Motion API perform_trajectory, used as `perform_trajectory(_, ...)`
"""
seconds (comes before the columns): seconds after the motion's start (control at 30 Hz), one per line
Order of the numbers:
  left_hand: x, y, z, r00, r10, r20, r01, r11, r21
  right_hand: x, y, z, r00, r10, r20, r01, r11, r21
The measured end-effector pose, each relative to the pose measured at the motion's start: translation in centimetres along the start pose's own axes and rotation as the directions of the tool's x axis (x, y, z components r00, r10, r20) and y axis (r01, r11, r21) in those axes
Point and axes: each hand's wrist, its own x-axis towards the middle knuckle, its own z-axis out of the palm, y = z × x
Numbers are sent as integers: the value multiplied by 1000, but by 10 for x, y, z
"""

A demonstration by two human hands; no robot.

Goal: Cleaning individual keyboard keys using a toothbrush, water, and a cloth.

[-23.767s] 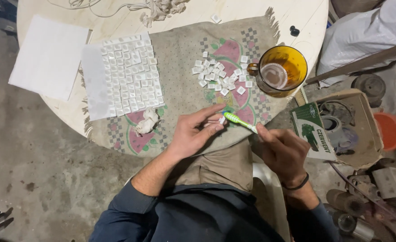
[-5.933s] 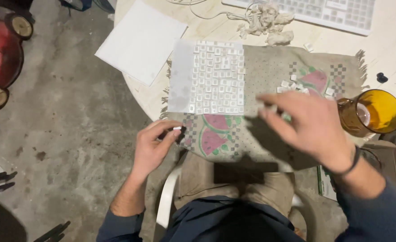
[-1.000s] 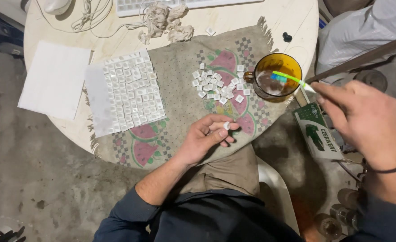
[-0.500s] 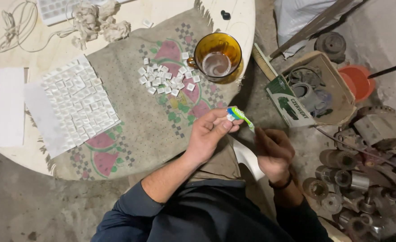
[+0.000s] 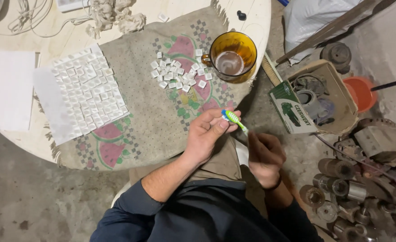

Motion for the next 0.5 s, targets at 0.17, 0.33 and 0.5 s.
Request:
perform_trajectory(0.17, -7, 7, -11, 999, 20, -46, -21, 1000, -23, 5, -8, 8, 999, -42, 15, 42, 999, 9)
perform_trajectory(0.33, -14, 9, -14, 999, -22, -34, 20, 998, -61, 0, -18, 18, 999, -40, 21, 40, 999, 2)
perform_trajectory(0.5, -18, 12, -21, 999, 46, -24, -45, 998, 34, 6, -15, 17, 994, -102, 49, 103, 994, -30)
